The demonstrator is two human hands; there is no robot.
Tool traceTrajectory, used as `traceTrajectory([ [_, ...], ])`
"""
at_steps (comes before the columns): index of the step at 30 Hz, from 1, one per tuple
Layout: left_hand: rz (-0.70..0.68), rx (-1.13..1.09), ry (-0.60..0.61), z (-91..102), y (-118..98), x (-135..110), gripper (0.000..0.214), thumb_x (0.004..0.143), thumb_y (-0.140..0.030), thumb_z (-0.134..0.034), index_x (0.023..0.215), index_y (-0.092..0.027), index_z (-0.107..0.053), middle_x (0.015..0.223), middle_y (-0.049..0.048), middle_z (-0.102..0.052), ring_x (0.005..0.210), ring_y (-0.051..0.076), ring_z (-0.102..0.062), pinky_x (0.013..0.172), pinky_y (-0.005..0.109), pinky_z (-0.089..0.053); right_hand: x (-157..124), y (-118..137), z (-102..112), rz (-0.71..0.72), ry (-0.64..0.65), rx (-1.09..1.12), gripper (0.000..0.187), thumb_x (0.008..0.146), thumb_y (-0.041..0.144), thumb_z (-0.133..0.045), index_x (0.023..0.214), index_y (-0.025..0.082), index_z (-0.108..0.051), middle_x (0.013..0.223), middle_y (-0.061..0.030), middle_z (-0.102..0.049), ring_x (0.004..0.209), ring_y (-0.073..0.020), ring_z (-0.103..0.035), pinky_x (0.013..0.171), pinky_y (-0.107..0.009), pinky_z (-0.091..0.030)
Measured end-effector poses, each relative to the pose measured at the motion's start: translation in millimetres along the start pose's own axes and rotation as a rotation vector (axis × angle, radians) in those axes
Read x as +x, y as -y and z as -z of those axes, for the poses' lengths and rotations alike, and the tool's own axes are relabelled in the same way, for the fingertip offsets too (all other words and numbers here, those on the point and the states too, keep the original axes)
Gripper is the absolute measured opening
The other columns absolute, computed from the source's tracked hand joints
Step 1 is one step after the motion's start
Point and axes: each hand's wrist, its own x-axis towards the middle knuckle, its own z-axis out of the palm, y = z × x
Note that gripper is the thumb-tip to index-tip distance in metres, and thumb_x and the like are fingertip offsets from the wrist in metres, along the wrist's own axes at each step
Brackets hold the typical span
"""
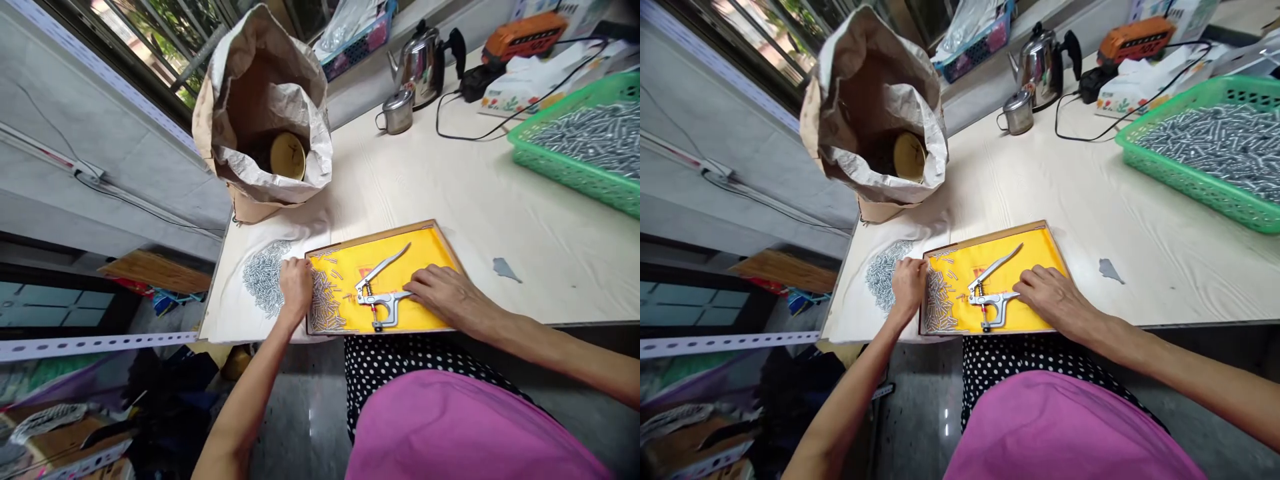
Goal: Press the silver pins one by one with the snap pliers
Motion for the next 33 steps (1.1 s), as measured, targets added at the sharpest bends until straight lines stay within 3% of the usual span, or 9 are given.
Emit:
traceTrajectory([
  [3, 0.128, 0.116, 0.070, -7.8, 51, 6, 0.030, 0.097, -0.025, -0.045, 0.095, -0.014, -0.073, 0.099, 0.0145, -0.068, 0.101, 0.030, -0.054, 0.081, 0.038, -0.043, -1, -2, -3, 0.006, -0.017, 0.022, 0.017, 0.098, 0.026, -0.052, 0.094, 0.021, -0.067, 0.091, -0.0077, -0.063, 0.082, -0.0218, -0.052, 0.071, -0.035, -0.035],
  [6, 0.140, 0.163, 0.135, -19.2, 77, 10, 0.029, 0.096, -0.024, -0.045, 0.092, -0.015, -0.073, 0.100, 0.0146, -0.068, 0.103, 0.029, -0.054, 0.080, 0.036, -0.042, 1, 1, 3, 0.000, -0.034, 0.005, 0.021, 0.100, 0.029, -0.050, 0.090, 0.019, -0.067, 0.088, -0.0076, -0.063, 0.082, -0.0219, -0.052, 0.072, -0.036, -0.035],
  [11, 0.136, 0.146, 0.169, -29.6, 82, 23, 0.028, 0.093, -0.023, -0.046, 0.093, -0.013, -0.073, 0.103, 0.0168, -0.069, 0.105, 0.030, -0.055, 0.083, 0.036, -0.042, 6, 8, 14, -0.003, -0.050, -0.016, 0.023, 0.100, 0.027, -0.051, 0.085, 0.017, -0.065, 0.083, -0.0071, -0.062, 0.080, -0.0208, -0.051, 0.072, -0.033, -0.032],
  [18, 0.214, 0.077, 0.221, -26.4, 82, 44, 0.026, 0.086, -0.026, -0.051, 0.088, -0.012, -0.073, 0.097, 0.0177, -0.072, 0.093, 0.030, -0.061, 0.075, 0.035, -0.043, 11, 10, 19, 0.011, 0.010, -0.113, 0.024, 0.101, 0.024, -0.048, 0.083, 0.017, -0.063, 0.081, -0.0059, -0.062, 0.077, -0.0195, -0.047, 0.070, -0.033, -0.028],
  [21, 0.188, -0.053, 0.128, -13.4, 69, 39, 0.026, 0.087, -0.028, -0.051, 0.088, -0.013, -0.071, 0.094, 0.0139, -0.073, 0.088, 0.026, -0.063, 0.077, 0.034, -0.044, 12, 11, 27, 0.057, 0.009, -0.120, 0.024, 0.103, 0.021, -0.044, 0.087, 0.018, -0.062, 0.082, -0.0042, -0.063, 0.077, -0.0191, -0.046, 0.072, -0.034, -0.027],
  [24, 0.179, -0.276, 0.051, 5.0, 37, 21, 0.025, 0.085, -0.035, -0.054, 0.086, -0.015, -0.069, 0.086, 0.0086, -0.073, 0.078, 0.022, -0.064, 0.076, 0.032, -0.047, 9, 11, 34, 0.045, -0.048, -0.100, 0.028, 0.104, 0.022, -0.040, 0.087, 0.019, -0.061, 0.081, -0.0033, -0.062, 0.076, -0.0183, -0.045, 0.073, -0.034, -0.026],
  [29, 0.108, -0.689, 0.126, 24.5, -28, -16, 0.026, 0.082, -0.043, -0.059, 0.083, -0.019, -0.067, 0.079, 0.0028, -0.071, 0.070, 0.017, -0.063, 0.070, 0.028, -0.048, 4, 9, 32, -0.057, -0.131, -0.088, 0.032, 0.106, 0.024, -0.037, 0.085, 0.017, -0.060, 0.079, -0.0045, -0.060, 0.072, -0.0171, -0.044, 0.069, -0.033, -0.026],
  [33, 0.081, -0.839, 0.189, 25.6, -53, -25, 0.027, 0.081, -0.045, -0.061, 0.082, -0.019, -0.065, 0.077, 0.0018, -0.068, 0.068, 0.015, -0.060, 0.067, 0.026, -0.047, 4, 9, 26, -0.074, -0.077, -0.101, 0.028, 0.105, 0.019, -0.035, 0.088, 0.017, -0.057, 0.081, -0.0035, -0.059, 0.067, -0.0159, -0.042, 0.067, -0.033, -0.026],
])
